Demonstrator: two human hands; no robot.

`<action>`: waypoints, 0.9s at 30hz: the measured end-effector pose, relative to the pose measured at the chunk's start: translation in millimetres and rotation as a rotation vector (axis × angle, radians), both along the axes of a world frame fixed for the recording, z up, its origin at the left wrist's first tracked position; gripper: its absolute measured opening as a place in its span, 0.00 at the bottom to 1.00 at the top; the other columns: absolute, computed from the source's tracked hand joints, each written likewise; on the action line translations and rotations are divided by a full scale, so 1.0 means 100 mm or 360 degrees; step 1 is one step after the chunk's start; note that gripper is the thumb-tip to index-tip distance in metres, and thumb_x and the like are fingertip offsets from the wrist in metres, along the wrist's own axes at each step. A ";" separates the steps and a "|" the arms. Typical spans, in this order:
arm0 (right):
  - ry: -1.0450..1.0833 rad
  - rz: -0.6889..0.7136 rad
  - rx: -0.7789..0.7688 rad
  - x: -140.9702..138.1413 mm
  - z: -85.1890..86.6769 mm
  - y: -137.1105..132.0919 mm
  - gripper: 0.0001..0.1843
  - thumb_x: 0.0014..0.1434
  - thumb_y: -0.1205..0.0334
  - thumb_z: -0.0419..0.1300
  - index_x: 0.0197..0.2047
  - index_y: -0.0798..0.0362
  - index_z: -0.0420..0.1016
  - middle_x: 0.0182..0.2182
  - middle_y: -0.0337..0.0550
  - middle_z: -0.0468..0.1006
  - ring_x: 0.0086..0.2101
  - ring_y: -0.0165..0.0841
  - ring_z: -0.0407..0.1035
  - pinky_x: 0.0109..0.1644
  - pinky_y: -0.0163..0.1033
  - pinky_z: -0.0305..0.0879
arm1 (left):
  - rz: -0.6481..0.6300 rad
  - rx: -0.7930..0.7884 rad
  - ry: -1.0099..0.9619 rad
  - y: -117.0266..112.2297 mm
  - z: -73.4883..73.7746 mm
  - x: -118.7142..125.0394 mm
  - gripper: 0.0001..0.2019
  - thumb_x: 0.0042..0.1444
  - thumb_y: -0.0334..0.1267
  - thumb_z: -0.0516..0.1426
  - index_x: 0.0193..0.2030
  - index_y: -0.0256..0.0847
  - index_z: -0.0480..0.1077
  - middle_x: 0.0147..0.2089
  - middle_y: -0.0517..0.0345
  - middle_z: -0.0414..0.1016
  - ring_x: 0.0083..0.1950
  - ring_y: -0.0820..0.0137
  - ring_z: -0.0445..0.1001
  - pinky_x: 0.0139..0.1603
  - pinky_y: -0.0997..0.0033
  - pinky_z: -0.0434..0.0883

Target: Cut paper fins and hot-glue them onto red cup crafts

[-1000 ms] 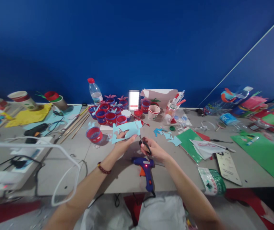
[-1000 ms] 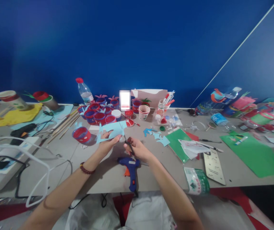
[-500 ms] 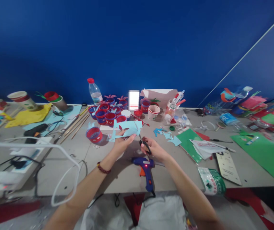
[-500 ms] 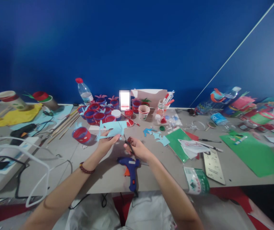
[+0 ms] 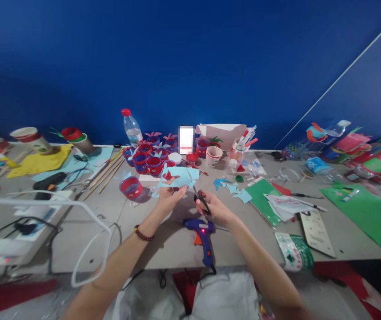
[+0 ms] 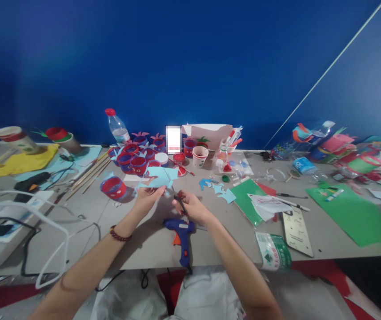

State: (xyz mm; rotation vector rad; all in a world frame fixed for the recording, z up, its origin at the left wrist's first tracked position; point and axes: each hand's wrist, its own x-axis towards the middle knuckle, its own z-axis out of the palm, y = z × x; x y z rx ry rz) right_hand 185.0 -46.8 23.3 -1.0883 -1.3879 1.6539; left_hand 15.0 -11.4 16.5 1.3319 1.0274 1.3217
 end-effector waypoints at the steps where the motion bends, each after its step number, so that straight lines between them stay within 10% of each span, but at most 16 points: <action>1: -0.0001 -0.0001 -0.0002 0.00 0.00 0.00 0.29 0.46 0.36 0.63 0.33 0.51 0.58 0.16 0.29 0.64 0.17 0.22 0.51 0.21 0.32 0.44 | -0.0017 -0.0007 -0.0005 0.00 0.00 0.00 0.10 0.47 0.43 0.62 0.33 0.40 0.70 0.28 0.59 0.74 0.28 0.72 0.71 0.32 0.71 0.72; 27: 0.0032 -0.0059 -0.0022 0.03 -0.07 0.02 0.25 0.48 0.42 0.65 0.31 0.53 0.60 0.16 0.29 0.62 0.18 0.22 0.52 0.21 0.30 0.44 | -0.0011 -0.0016 -0.0066 0.07 -0.04 -0.06 0.15 0.44 0.41 0.64 0.39 0.38 0.72 0.30 0.59 0.73 0.29 0.73 0.70 0.30 0.73 0.70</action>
